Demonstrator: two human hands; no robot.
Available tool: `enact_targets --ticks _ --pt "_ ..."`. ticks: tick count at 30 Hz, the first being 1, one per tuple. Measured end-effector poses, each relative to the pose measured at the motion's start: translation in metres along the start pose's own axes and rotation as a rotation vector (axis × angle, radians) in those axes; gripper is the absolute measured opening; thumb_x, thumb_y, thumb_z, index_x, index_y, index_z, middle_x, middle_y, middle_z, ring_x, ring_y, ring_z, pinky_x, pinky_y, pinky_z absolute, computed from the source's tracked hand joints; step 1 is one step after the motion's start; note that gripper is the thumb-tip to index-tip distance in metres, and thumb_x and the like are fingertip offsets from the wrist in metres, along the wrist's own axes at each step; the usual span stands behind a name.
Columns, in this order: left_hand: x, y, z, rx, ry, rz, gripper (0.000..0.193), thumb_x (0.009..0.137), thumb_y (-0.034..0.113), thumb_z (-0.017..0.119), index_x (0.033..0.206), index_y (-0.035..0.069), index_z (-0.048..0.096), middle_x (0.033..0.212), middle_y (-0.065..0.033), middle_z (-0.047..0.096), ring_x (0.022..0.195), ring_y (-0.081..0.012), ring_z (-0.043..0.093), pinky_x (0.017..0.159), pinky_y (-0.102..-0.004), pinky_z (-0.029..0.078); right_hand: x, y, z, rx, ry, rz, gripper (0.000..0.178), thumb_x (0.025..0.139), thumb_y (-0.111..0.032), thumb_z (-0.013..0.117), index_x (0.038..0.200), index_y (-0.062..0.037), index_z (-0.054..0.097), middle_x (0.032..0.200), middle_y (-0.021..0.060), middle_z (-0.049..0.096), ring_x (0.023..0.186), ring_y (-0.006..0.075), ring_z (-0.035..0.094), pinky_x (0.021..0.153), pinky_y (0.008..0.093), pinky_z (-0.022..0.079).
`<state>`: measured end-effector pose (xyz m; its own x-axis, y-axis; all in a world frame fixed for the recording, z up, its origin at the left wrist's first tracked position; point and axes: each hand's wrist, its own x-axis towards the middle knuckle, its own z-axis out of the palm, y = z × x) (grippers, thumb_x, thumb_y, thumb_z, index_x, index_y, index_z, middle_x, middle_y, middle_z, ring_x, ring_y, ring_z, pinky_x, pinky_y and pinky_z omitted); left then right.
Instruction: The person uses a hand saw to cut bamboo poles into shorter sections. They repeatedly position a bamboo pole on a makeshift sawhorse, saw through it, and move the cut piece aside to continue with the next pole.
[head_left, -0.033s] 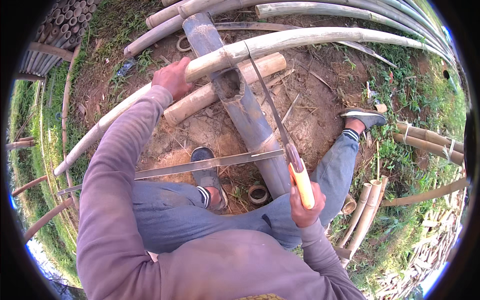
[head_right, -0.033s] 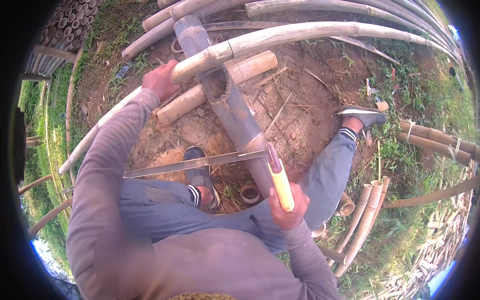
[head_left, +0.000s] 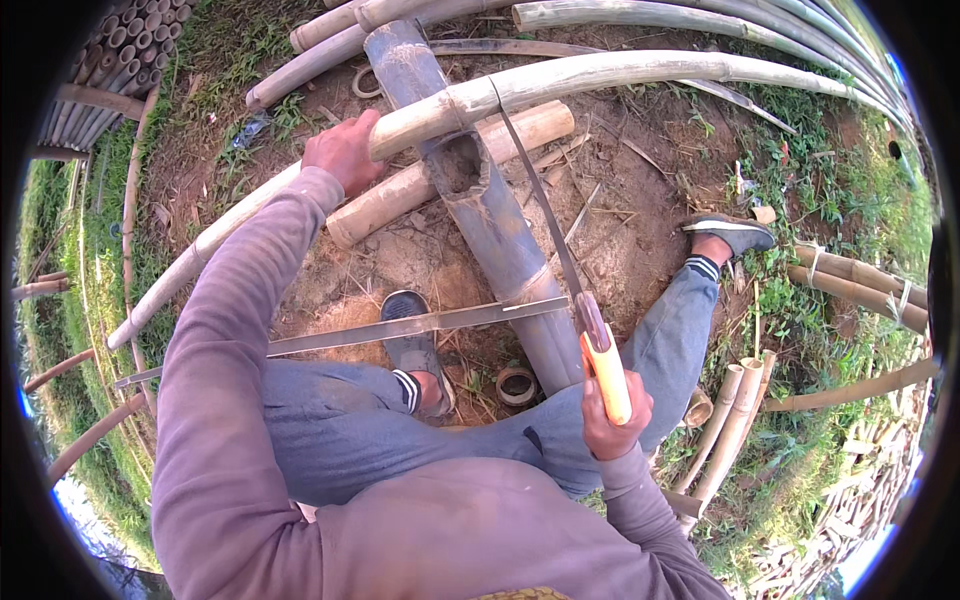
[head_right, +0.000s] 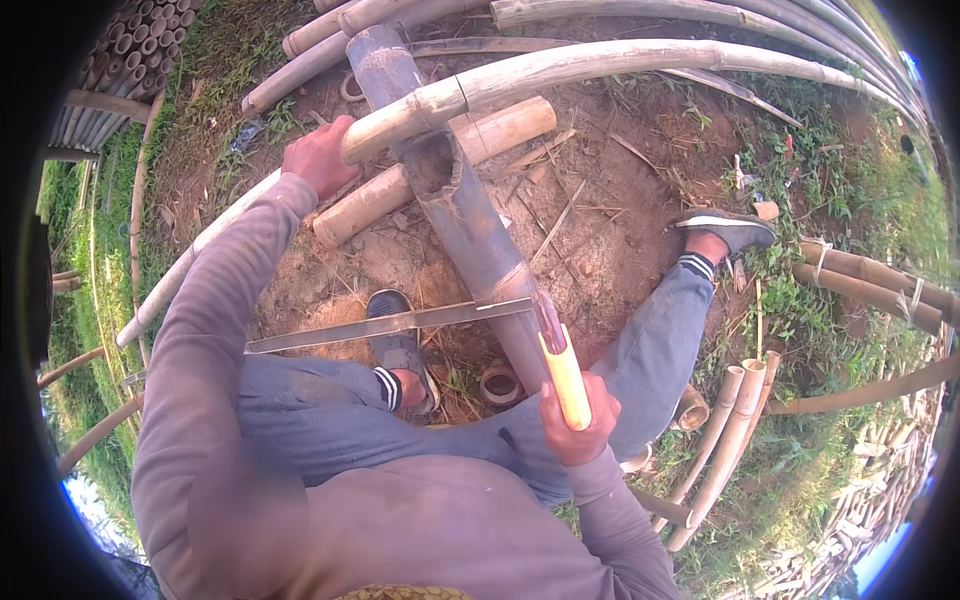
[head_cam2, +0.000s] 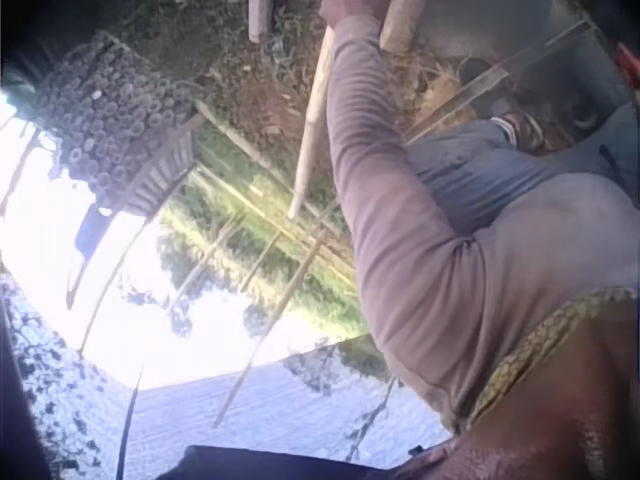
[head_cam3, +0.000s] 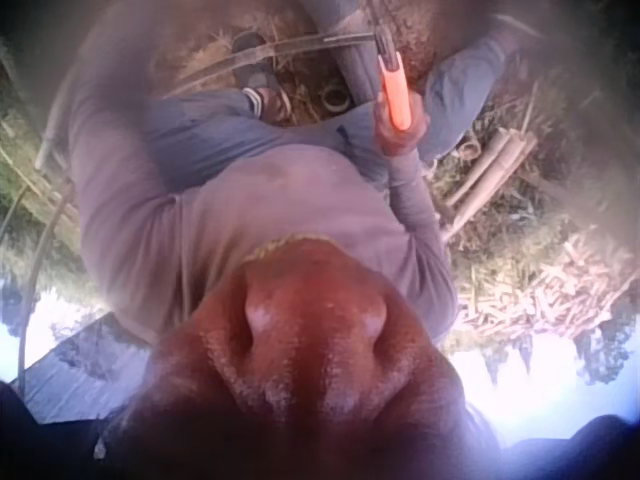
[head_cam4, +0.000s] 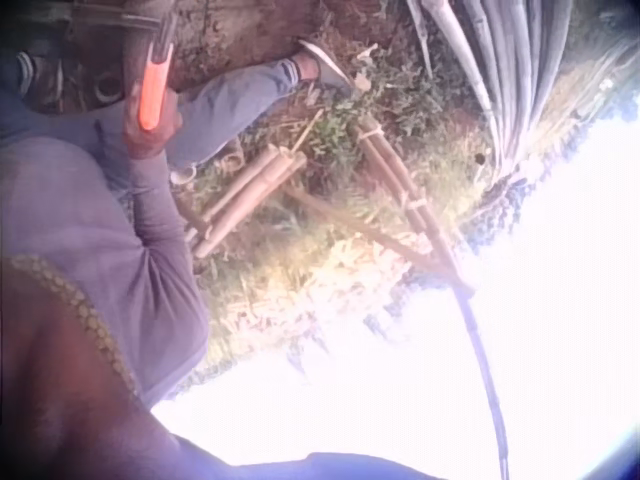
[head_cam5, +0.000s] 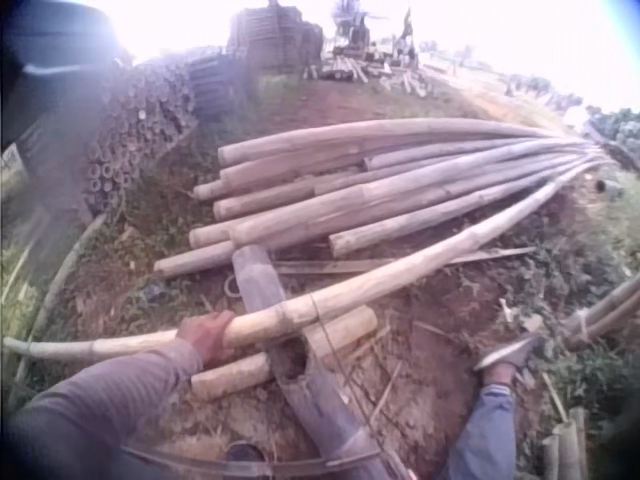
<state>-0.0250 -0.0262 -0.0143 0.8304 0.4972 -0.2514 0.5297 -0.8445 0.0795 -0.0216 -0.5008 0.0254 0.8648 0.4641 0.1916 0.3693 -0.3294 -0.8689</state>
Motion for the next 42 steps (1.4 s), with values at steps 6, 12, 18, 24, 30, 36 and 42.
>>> enact_targets --ticks 6,12,18,24,30,36,42 --pt "0.015 0.018 -0.002 0.015 0.065 0.041 0.058 0.084 0.033 0.083 0.134 0.019 0.056 0.125 -0.0141 0.073 0.116 -0.0365 0.072 0.099 -0.0496 0.057 0.174 0.023 0.112 0.039 0.122 -0.09 0.015 0.094 -0.011 0.081 0.099 -0.0033 0.069 0.068 0.0086 0.062 0.06 0.0129 0.059 0.059 0.0336 0.05" --pt "0.021 -0.001 -0.008 0.093 0.059 0.002 0.058 0.085 0.034 0.083 0.134 0.019 0.056 0.123 -0.0122 0.073 0.116 -0.0355 0.072 0.098 -0.0491 0.058 0.088 0.001 0.064 0.045 0.043 -0.005 0.018 0.088 -0.007 0.083 0.099 0.0 0.071 0.077 0.0138 0.072 0.067 0.0271 0.075 0.065 0.0374 0.057" --pt "0.023 -0.003 0.006 0.064 0.105 0.011 0.058 0.085 0.037 0.082 0.135 0.021 0.056 0.124 -0.0126 0.074 0.114 -0.0365 0.073 0.097 -0.0499 0.058 0.086 -0.002 0.06 0.031 0.036 -0.007 0.017 0.089 -0.007 0.082 0.1 -0.0002 0.071 0.076 0.0138 0.072 0.066 0.0257 0.074 0.063 0.0364 0.057" --pt "0.026 0.002 -0.006 0.07 0.096 0.0 0.062 0.082 0.034 0.086 0.134 0.019 0.056 0.124 -0.0116 0.074 0.117 -0.0353 0.072 0.097 -0.0488 0.058 0.153 -0.002 0.11 0.08 0.051 0.032 0.015 0.092 -0.008 0.081 0.098 -0.002 0.069 0.075 0.0116 0.068 0.064 0.0211 0.065 0.061 0.0349 0.053" --pt "0.029 0.002 -0.006 0.061 0.09 0.033 0.06 0.083 0.035 0.086 0.133 0.019 0.057 0.123 -0.0117 0.074 0.116 -0.0354 0.072 0.097 -0.0492 0.058 0.024 0.003 0.021 0.013 0.027 -0.009 0.018 0.088 -0.002 0.08 0.103 0.0025 0.071 0.077 0.0118 0.07 0.064 0.0219 0.071 0.062 0.0346 0.055" --pt "0.064 -0.015 -0.016 0.116 0.134 -0.065 0.06 0.084 0.035 0.083 0.134 0.02 0.055 0.126 -0.0113 0.073 0.118 -0.035 0.072 0.098 -0.049 0.057 0.124 -0.004 0.061 0.073 0.026 -0.021 0.017 0.089 -0.005 0.082 0.096 -0.0006 0.067 0.075 0.0121 0.067 0.062 0.0215 0.068 0.06 0.0347 0.053" --pt "0.043 -0.007 -0.016 0.085 0.02 -0.046 0.06 0.084 0.035 0.081 0.137 0.022 0.057 0.129 -0.012 0.073 0.121 -0.0356 0.07 0.101 -0.0494 0.056 0.096 -0.01 0.048 0.059 0.005 0.006 0.015 0.09 -0.005 0.082 0.098 0.0003 0.069 0.077 0.0109 0.069 0.064 0.0182 0.069 0.061 0.0334 0.053"
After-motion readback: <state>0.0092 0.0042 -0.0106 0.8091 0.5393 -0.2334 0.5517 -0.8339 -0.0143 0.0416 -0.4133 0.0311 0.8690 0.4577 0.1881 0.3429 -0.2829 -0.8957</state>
